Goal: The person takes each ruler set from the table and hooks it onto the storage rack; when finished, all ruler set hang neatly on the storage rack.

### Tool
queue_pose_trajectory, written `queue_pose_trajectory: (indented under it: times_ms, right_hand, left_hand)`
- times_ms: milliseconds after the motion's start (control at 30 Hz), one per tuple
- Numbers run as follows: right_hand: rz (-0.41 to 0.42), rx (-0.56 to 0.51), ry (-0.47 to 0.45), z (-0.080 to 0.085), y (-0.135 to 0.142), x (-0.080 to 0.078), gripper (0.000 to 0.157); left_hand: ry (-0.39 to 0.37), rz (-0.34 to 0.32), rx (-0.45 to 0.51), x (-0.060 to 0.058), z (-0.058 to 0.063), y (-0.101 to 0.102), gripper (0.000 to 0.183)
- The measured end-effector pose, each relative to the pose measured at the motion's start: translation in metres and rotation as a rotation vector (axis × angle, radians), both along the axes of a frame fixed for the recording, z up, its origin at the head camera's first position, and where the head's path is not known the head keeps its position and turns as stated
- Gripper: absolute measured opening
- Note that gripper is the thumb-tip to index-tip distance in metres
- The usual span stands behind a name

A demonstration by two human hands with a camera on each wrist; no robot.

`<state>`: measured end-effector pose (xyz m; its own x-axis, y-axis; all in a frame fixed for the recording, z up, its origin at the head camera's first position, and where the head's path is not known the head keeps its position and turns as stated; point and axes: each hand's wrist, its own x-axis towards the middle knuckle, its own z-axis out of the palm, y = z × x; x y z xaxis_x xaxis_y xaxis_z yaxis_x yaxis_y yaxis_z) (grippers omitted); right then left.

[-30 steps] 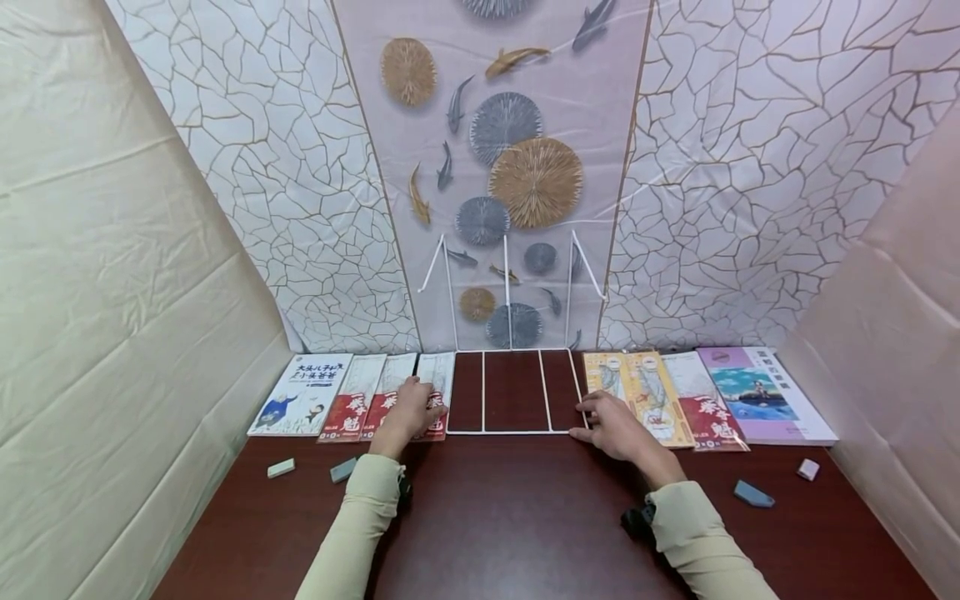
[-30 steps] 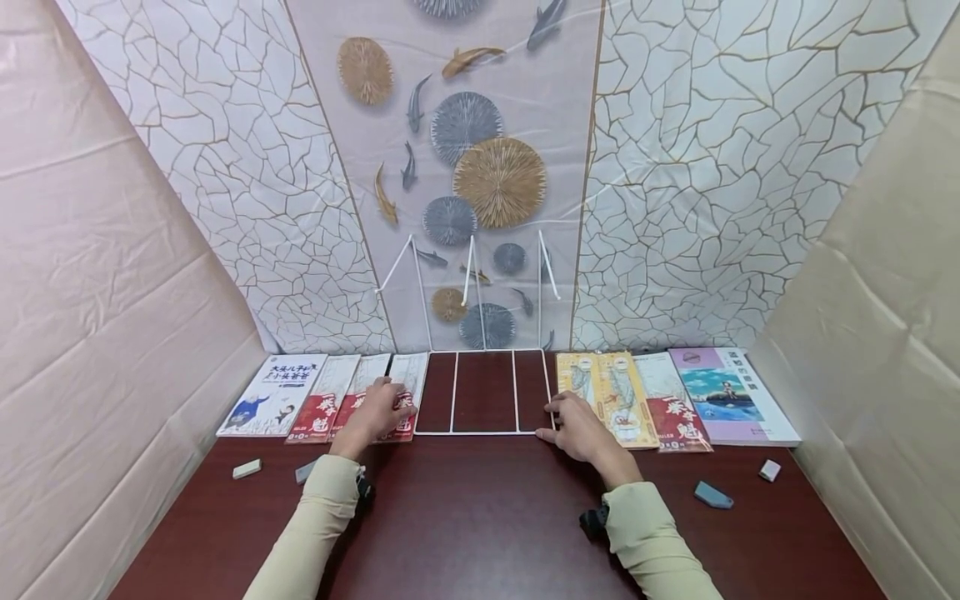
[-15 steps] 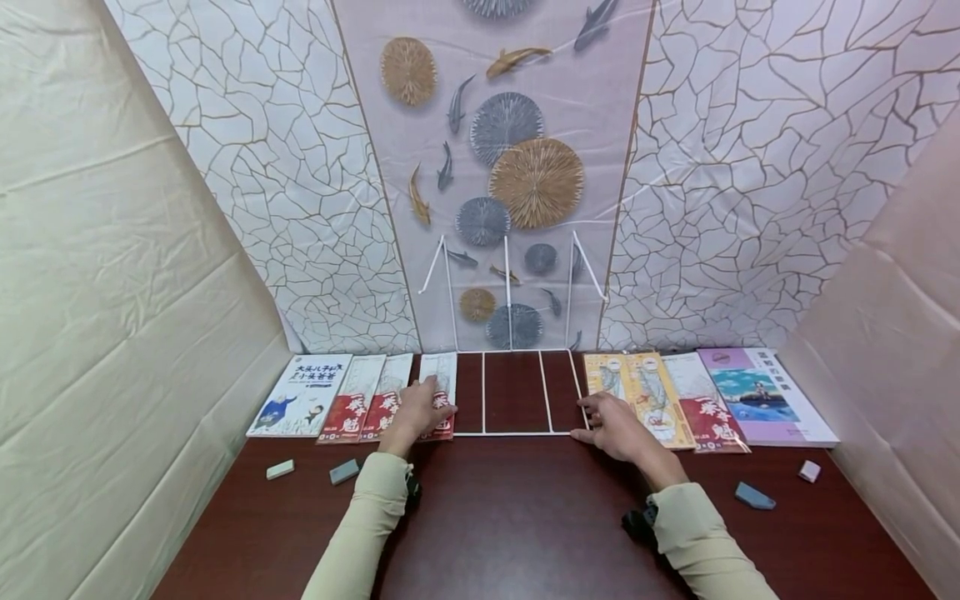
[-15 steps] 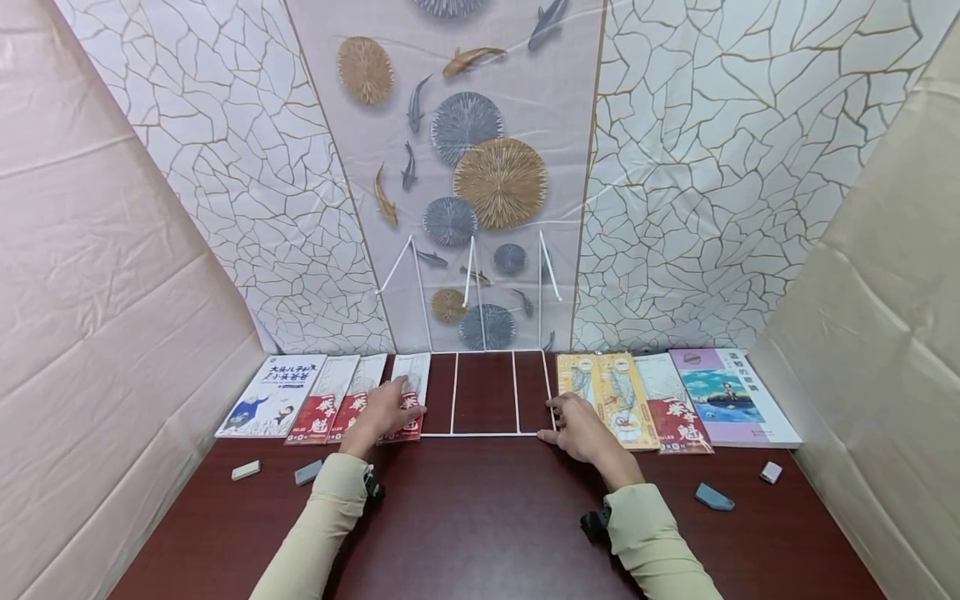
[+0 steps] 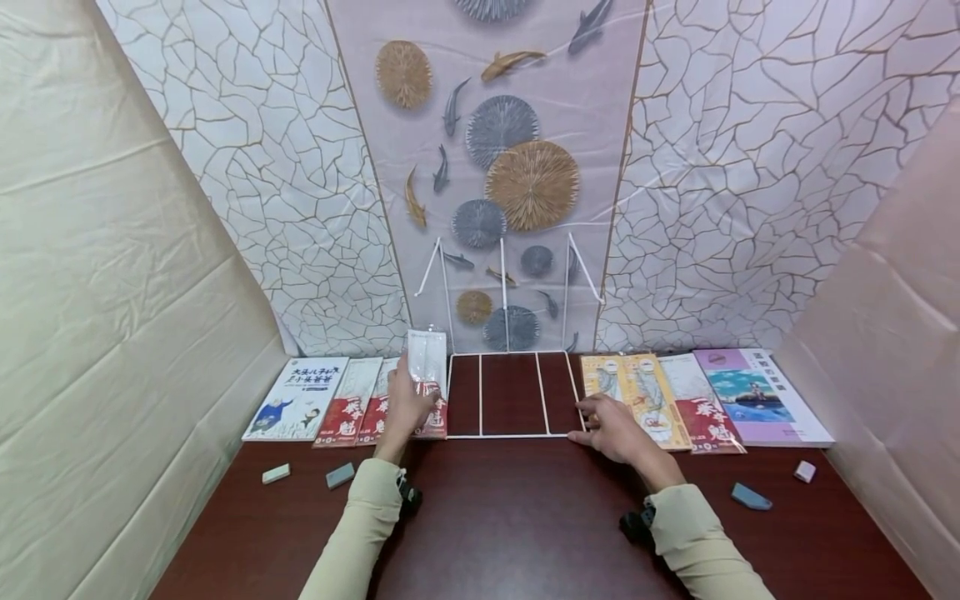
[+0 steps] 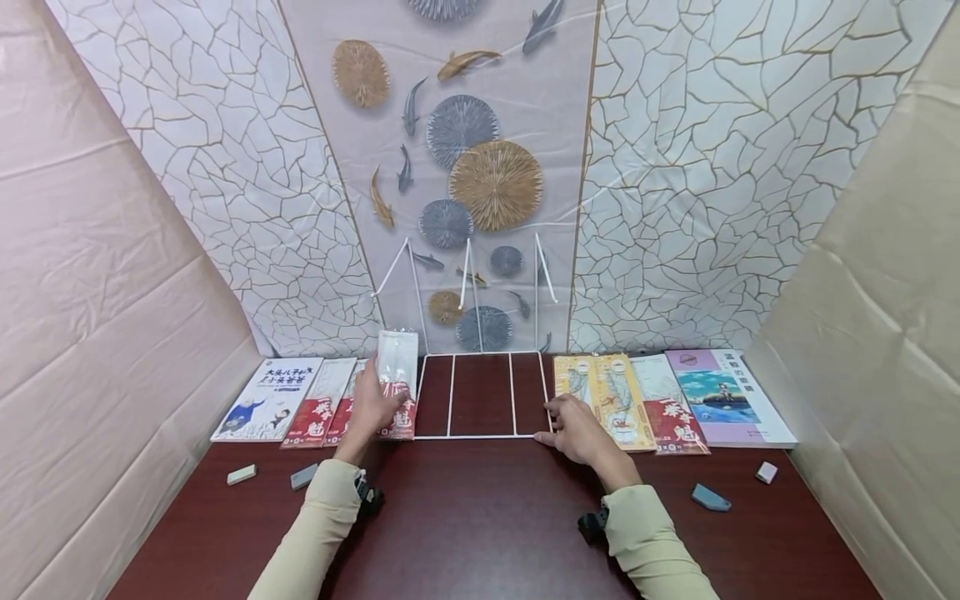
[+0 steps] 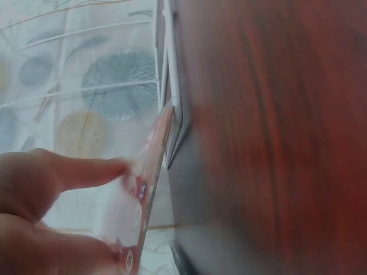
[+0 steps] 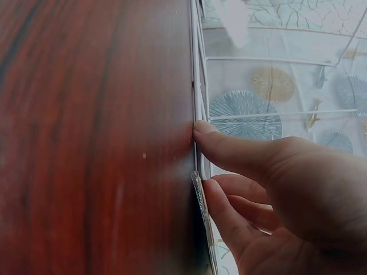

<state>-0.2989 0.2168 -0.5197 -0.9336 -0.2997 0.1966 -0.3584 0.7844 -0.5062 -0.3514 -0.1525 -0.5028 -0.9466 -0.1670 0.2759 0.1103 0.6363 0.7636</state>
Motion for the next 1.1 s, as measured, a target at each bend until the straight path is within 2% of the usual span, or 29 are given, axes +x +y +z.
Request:
queue_pose_trajectory:
  times_ms: [100,167,300,400,500,667,900,1100]
  right_hand:
    - [-0.003,-0.001,0.0,-0.001,0.001,0.0,0.058]
    - [-0.005,-0.001,-0.003,-0.001,0.0,-0.001,0.058]
    - [-0.011,0.007,-0.013,-0.001,0.0,-0.001,0.06]
    - [-0.016,0.003,-0.022,-0.001,0.0,-0.002,0.06]
    - [-0.023,-0.001,-0.026,-0.003,0.001,-0.002,0.059]
    - [-0.027,-0.002,-0.012,-0.006,0.002,-0.003,0.06]
    - [-0.026,-0.012,0.01,-0.007,0.003,-0.002,0.059]
    - [-0.036,-0.01,-0.034,-0.007,0.003,-0.003,0.059]
  left_hand:
    - [0.06,-0.017,0.112,0.005,0.003,-0.009,0.084]
    - [0.082,-0.057,0.212,0.01,0.005,-0.015,0.067]
    - [0.138,-0.199,0.402,0.019,0.013,-0.021,0.04]
    - [0.183,-0.298,0.5,0.026,0.022,-0.024,0.035]
    - [0.21,-0.359,0.549,0.034,0.032,-0.024,0.038]
    - [0.247,-0.412,0.57,0.044,0.045,-0.018,0.041]
    - [0.27,-0.425,0.609,0.05,0.052,-0.01,0.039]
    - [0.306,-0.422,0.64,0.051,0.054,-0.011,0.037]
